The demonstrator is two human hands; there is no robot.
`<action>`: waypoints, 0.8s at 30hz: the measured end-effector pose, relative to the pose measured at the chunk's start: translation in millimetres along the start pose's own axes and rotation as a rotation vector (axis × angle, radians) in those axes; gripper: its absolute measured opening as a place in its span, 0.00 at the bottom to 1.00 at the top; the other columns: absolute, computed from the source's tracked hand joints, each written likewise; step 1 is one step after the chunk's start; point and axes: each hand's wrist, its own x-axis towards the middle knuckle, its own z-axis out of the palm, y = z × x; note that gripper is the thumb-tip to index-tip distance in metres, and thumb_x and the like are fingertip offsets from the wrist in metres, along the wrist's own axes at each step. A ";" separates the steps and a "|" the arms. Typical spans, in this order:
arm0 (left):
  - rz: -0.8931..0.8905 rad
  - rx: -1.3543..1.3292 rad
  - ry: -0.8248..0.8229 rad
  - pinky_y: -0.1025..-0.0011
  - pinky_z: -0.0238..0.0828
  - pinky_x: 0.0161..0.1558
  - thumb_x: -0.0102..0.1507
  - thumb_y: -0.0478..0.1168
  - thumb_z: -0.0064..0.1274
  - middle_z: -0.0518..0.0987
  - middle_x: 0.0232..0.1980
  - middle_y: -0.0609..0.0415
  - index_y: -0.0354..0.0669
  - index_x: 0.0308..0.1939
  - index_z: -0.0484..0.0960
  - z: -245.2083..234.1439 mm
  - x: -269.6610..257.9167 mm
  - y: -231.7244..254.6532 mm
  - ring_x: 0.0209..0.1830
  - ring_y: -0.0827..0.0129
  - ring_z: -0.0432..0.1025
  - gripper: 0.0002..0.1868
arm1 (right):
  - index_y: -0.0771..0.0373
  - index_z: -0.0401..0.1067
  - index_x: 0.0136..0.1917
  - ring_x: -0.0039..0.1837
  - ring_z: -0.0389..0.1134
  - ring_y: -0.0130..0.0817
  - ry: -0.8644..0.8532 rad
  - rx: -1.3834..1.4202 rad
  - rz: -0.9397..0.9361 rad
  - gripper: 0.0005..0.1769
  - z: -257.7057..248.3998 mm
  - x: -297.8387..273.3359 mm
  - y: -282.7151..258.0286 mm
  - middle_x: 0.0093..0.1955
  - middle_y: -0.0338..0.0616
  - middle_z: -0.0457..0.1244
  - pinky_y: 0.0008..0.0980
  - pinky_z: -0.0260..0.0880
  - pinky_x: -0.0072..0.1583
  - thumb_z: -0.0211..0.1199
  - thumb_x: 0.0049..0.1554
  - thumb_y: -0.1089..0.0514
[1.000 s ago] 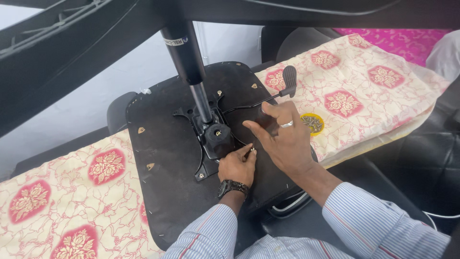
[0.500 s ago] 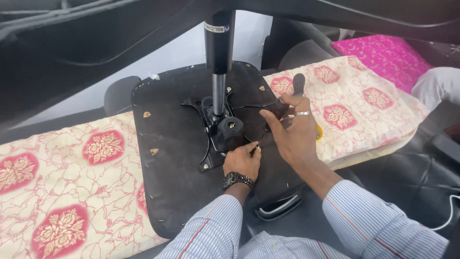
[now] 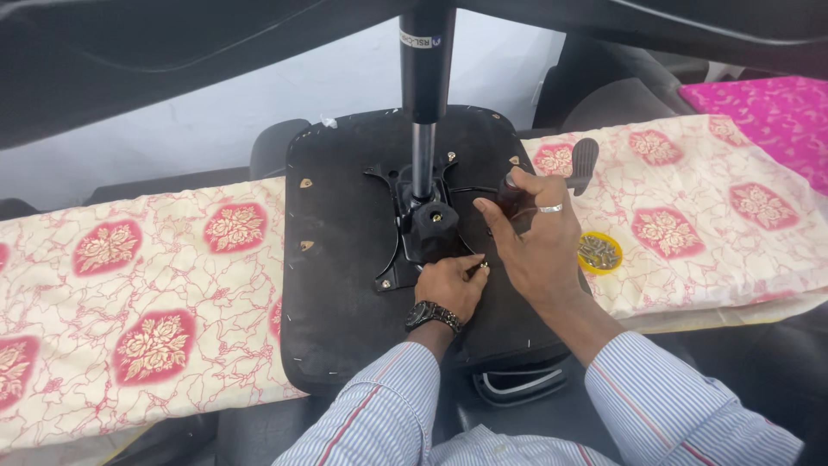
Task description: The person uses a screwdriver to tighten screws into the underside of an office chair seat, securing the central gas-lift mechanism. They pick up screws from a small yellow container and fasten them one by one into the mounting plate.
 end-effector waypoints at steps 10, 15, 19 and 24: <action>-0.013 -0.016 -0.004 0.62 0.79 0.46 0.60 0.51 0.56 0.86 0.34 0.51 0.60 0.53 0.86 -1.0 1.5 -0.1 0.35 0.58 0.82 0.17 | 0.69 0.62 0.66 0.55 0.74 0.38 -0.033 -0.033 0.001 0.26 -2.5 6.8 9.2 0.57 0.54 0.68 0.33 0.75 0.55 0.69 0.58 0.69; 0.051 -0.010 0.025 0.59 0.78 0.45 0.61 0.51 0.56 0.85 0.35 0.50 0.59 0.52 0.87 0.4 3.0 -2.5 0.36 0.55 0.81 0.17 | 0.69 0.64 0.63 0.51 0.73 0.36 0.039 -0.106 -0.085 0.25 6.4 13.0 13.9 0.54 0.54 0.65 0.32 0.74 0.52 0.74 0.57 0.67; 0.017 -0.020 0.016 0.58 0.78 0.47 0.61 0.50 0.55 0.86 0.34 0.50 0.60 0.53 0.87 -1.4 0.8 -0.2 0.37 0.54 0.81 0.17 | 0.68 0.64 0.61 0.49 0.74 0.35 0.010 -0.066 -0.081 0.24 12.1 13.7 10.0 0.54 0.52 0.66 0.32 0.74 0.51 0.73 0.57 0.68; 0.028 -0.036 -0.008 0.59 0.78 0.48 0.61 0.49 0.55 0.85 0.36 0.49 0.58 0.54 0.86 -6.1 0.2 1.2 0.38 0.55 0.81 0.17 | 0.69 0.62 0.64 0.52 0.75 0.37 -0.021 -0.053 -0.060 0.24 9.5 11.4 5.2 0.54 0.52 0.68 0.33 0.75 0.53 0.69 0.58 0.69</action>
